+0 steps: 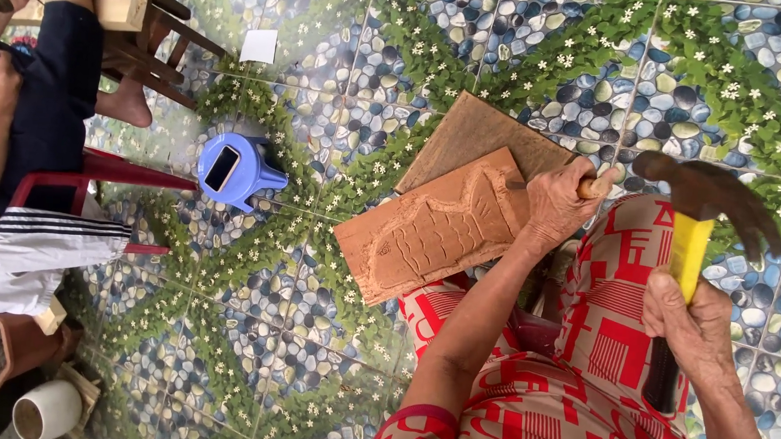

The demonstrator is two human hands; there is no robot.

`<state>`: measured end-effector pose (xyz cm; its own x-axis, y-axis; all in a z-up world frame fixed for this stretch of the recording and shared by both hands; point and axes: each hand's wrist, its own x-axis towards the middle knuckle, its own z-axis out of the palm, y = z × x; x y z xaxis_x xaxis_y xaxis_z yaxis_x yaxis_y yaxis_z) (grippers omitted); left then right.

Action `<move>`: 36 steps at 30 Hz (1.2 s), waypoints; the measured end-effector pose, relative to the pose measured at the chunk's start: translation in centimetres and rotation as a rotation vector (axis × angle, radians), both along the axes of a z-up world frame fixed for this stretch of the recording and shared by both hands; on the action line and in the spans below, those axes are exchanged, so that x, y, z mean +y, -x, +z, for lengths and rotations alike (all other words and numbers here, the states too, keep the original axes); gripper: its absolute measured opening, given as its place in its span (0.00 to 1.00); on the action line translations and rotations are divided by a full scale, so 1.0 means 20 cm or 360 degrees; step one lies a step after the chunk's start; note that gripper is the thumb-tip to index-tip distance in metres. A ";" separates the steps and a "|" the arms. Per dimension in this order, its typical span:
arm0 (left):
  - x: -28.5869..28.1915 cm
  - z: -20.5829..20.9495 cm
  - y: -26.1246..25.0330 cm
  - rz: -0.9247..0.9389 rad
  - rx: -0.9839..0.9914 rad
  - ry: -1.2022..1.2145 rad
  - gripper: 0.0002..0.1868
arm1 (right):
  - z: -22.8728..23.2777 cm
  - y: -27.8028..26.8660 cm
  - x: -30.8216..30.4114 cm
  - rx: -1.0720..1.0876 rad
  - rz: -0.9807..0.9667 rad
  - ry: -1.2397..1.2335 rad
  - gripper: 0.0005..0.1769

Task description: Carving a decorative design into a wooden board using a hammer and chisel while sitting on the floor.

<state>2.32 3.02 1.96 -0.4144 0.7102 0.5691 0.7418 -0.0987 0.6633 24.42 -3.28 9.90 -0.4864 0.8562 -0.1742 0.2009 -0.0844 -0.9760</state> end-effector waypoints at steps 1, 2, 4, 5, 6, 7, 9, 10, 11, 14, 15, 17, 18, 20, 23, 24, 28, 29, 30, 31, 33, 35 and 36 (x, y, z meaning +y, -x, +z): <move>0.00 0.02 0.00 0.0040 -0.0027 -0.0036 0.21 | 0.02 0.02 0.00 0.0093 0.0002 -0.0077 0.15; 0.00 0.04 0.00 0.0088 -0.0057 -0.0071 0.22 | 0.04 0.04 0.00 0.0183 0.0012 -0.0153 0.15; -0.01 0.06 0.01 0.0141 -0.0061 -0.0109 0.22 | -0.01 0.03 -0.02 0.0118 0.0013 -0.0151 0.18; 0.00 0.07 0.01 0.0191 -0.0066 -0.0149 0.22 | -0.04 0.03 -0.03 0.0052 0.0011 -0.0151 0.22; 0.00 0.04 0.01 0.0193 -0.0066 -0.0153 0.22 | -0.09 0.02 -0.03 0.0052 0.0013 -0.0155 0.22; 0.00 0.00 0.01 0.0172 -0.0084 -0.0118 0.16 | -0.14 0.00 -0.03 -0.0026 0.0036 -0.0086 0.22; -0.01 -0.04 0.01 0.0144 -0.0106 -0.0078 0.11 | -0.18 -0.02 -0.05 -0.0107 0.0053 -0.0013 0.23; -0.01 -0.04 0.01 0.0149 -0.0092 -0.0065 0.11 | -0.17 -0.02 -0.06 -0.0066 0.0071 0.0012 0.22; -0.01 -0.04 0.01 0.0154 -0.0078 -0.0052 0.12 | -0.17 -0.01 -0.06 -0.0025 0.0088 0.0037 0.22; -0.02 0.07 0.02 0.0119 -0.0092 -0.0166 0.16 | -0.16 -0.07 -0.05 -0.0069 0.0020 0.0053 0.26; -0.03 0.08 0.02 0.0117 -0.0092 -0.0163 0.16 | -0.11 -0.05 -0.05 -0.0069 0.0018 0.0056 0.26; -0.03 0.11 0.04 0.0084 -0.0103 -0.0198 0.17 | -0.01 0.00 -0.04 0.0147 -0.0006 0.0072 0.26; -0.02 0.06 0.03 0.0080 -0.0102 -0.0199 0.17 | -0.09 -0.02 -0.05 0.0148 -0.0010 0.0070 0.26; 0.01 -0.05 0.03 0.0100 -0.0120 -0.0110 0.18 | -0.24 -0.07 -0.07 -0.0183 -0.0042 0.0124 0.25; -0.04 0.06 0.04 0.0073 -0.0202 0.0001 0.18 | -0.14 0.00 -0.08 -0.0208 -0.0015 0.0192 0.31; -0.03 0.07 0.04 0.0071 -0.0199 -0.0001 0.18 | -0.13 -0.02 -0.07 -0.0204 -0.0017 0.0189 0.31; -0.01 0.08 0.04 0.0112 -0.0197 -0.0135 0.18 | 0.05 -0.01 -0.07 0.0073 -0.0069 0.0121 0.40; 0.00 0.08 0.04 0.0117 -0.0204 -0.0148 0.19 | 0.13 0.02 -0.07 0.0152 -0.0082 0.0010 0.41; 0.00 0.06 0.04 0.0123 -0.0204 -0.0149 0.19 | 0.07 0.02 -0.08 0.0152 -0.0076 0.0010 0.41; 0.00 0.05 0.04 0.0124 -0.0215 -0.0103 0.18 | 0.02 0.02 -0.08 0.0153 -0.0086 0.0027 0.33; 0.01 -0.03 0.05 0.0124 -0.0225 -0.0058 0.17 | -0.10 0.01 -0.09 0.0154 -0.0097 0.0042 0.29; 0.01 -0.14 0.06 0.0053 -0.0302 0.0010 0.13 | -0.21 0.00 -0.09 -0.0107 -0.0006 0.0425 0.34; -0.01 -0.07 0.06 0.0050 -0.0301 0.0009 0.13 | -0.18 -0.01 -0.09 -0.0105 -0.0009 0.0424 0.34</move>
<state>1.07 2.90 0.49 -0.5355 0.6982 0.4752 0.6066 -0.0735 0.7916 24.55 -5.11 6.30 -0.4621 0.7785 -0.4247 0.2620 -0.3377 -0.9041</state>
